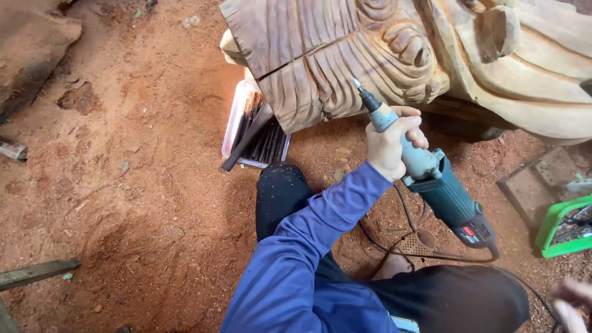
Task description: The person uses a rotary power tool to carve and sand intricate details into a large wooden sculpture while referencing a smartphone.
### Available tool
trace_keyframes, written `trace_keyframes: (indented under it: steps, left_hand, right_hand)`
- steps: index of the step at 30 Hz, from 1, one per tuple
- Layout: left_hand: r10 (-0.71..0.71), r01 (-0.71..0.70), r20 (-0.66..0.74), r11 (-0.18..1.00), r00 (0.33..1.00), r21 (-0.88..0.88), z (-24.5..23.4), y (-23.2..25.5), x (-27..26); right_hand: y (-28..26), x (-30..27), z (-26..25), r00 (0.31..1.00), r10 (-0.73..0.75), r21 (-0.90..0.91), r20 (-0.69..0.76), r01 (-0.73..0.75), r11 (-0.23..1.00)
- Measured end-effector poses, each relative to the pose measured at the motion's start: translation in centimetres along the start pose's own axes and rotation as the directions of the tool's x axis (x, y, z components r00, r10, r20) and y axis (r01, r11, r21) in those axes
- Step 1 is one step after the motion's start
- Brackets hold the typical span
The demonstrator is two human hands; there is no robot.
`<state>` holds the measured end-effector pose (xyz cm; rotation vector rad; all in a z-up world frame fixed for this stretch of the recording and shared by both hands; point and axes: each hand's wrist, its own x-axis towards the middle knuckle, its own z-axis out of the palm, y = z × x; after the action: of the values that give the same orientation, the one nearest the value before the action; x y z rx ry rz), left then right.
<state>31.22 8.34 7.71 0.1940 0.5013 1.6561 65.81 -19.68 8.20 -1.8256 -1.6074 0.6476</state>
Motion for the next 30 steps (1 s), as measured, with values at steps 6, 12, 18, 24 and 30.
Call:
trace_keyframes:
  steps: [6, 12, 18, 24, 30]
  left_hand:
    - [-0.228, 0.218, -0.047, 0.963, 0.973, -0.155, -0.3, 3.1, 0.1]
    - [-0.174, 0.17, -0.031, 0.981, 0.984, -0.097, -1.4, 5.3, 1.7]
    - [-0.235, 0.24, -0.191, 0.971, 0.953, 0.0, -1.5, 5.8, 4.6]
    - [-0.293, 0.33, -0.315, 0.941, 0.903, 0.071, -0.7, 6.9, 6.0]
    - [-0.253, 0.264, -0.25, 0.964, 0.935, 0.012, -1.0, 6.2, 6.9]
  right_hand:
    - [-9.9, 14.5, 7.2, 0.837, -0.235, 0.106, 0.494, 0.21, 0.972]
    - [-13.2, 14.7, 10.5, 0.713, 0.036, 0.242, 0.7, -0.285, 0.927]
    - [-16.9, 19.1, 7.9, 0.747, -0.043, -0.029, 0.663, 0.083, 0.996]
    - [-21.1, 22.0, 6.0, 0.765, 0.298, -0.22, 0.571, -0.208, 0.953]
    - [-23.2, 22.3, 5.8, 0.834, 0.083, -0.249, 0.546, 0.067, 0.966]
